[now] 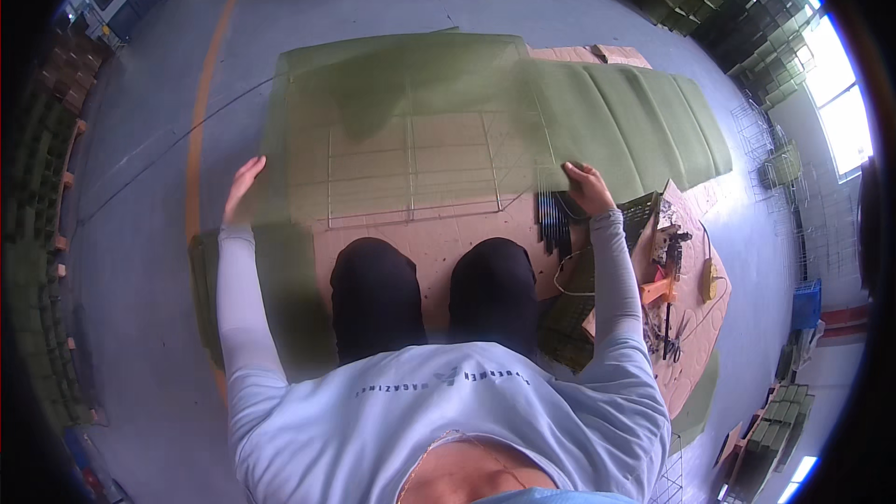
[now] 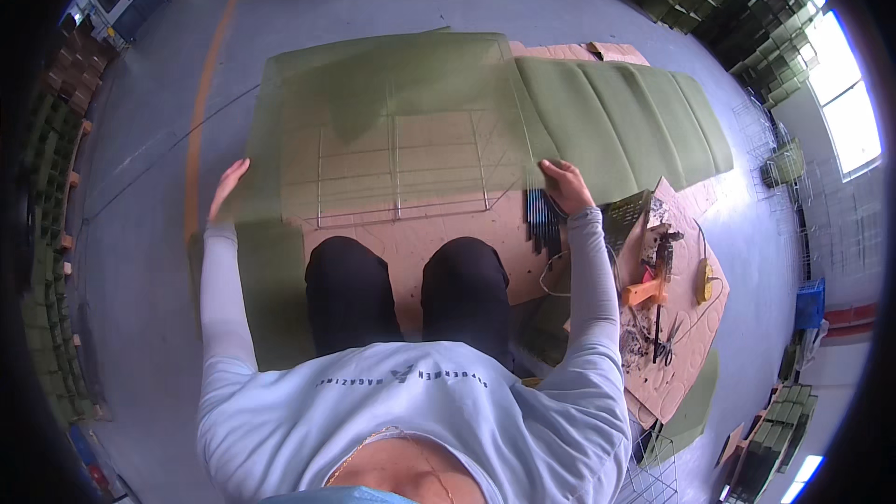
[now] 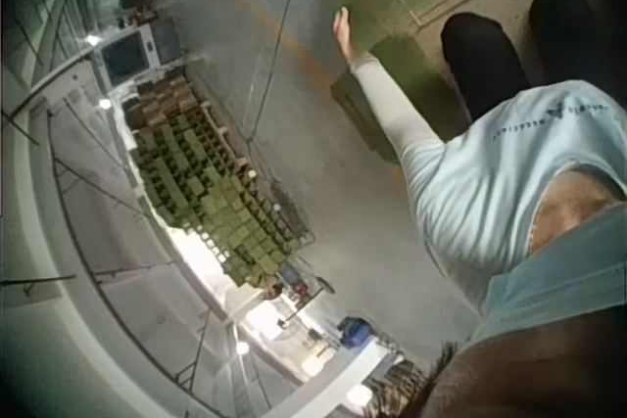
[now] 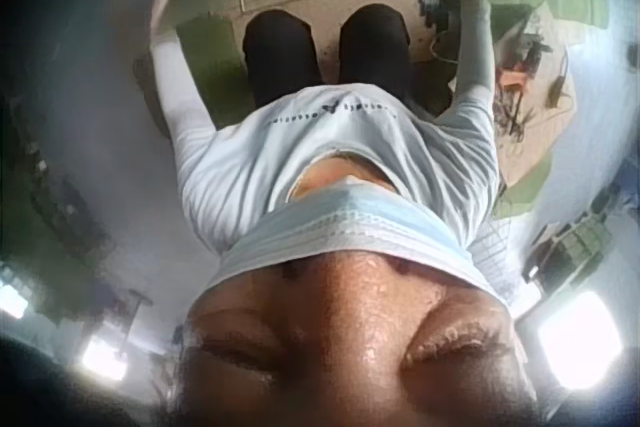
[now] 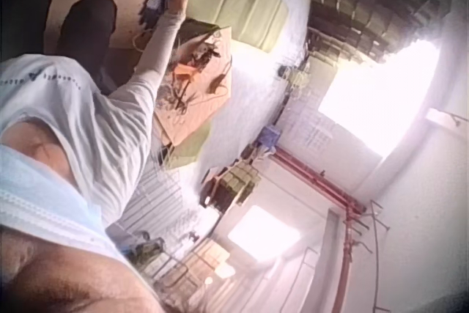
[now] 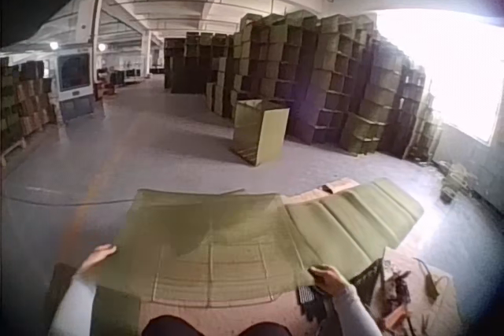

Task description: The person is assembling green mesh containers by folding them and then attaching a mesh sheet to a wire frame using a hot glue gun.

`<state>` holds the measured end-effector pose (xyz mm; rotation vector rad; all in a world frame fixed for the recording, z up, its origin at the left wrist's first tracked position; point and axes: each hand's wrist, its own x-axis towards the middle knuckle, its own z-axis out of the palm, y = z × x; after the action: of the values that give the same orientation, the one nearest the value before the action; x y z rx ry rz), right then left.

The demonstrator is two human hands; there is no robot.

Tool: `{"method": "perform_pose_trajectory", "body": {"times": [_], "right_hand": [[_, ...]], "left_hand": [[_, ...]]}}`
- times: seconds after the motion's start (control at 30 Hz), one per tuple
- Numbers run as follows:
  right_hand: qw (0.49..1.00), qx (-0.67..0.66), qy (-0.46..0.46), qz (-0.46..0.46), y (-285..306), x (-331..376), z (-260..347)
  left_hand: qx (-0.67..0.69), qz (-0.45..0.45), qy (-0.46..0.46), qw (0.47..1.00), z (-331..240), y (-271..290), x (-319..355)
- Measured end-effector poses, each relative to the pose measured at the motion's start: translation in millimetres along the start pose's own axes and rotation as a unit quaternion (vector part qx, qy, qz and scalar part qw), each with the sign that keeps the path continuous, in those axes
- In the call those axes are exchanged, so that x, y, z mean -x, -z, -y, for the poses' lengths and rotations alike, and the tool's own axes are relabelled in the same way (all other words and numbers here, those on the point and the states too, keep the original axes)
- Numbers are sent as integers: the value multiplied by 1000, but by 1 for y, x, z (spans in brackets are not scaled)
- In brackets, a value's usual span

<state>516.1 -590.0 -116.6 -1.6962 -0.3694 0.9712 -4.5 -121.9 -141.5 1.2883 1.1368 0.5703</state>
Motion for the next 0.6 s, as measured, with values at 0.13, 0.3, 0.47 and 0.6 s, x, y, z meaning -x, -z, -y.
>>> {"method": "perform_pose_trajectory", "body": {"times": [0.13,0.3,0.47,0.6], "right_hand": [[988,-151,38,20,-8,-6,-26],[984,-169,54,1,-11,-11,-42],[984,-164,60,-31,-19,-14,-38],[989,-125,62,-42,-16,-24,-3]], "left_hand": [[141,31,44,989,22,0,15],[108,10,-17,994,35,0,44],[104,82,-25,991,34,-2,45],[196,44,-51,978,8,-2,25]]}}
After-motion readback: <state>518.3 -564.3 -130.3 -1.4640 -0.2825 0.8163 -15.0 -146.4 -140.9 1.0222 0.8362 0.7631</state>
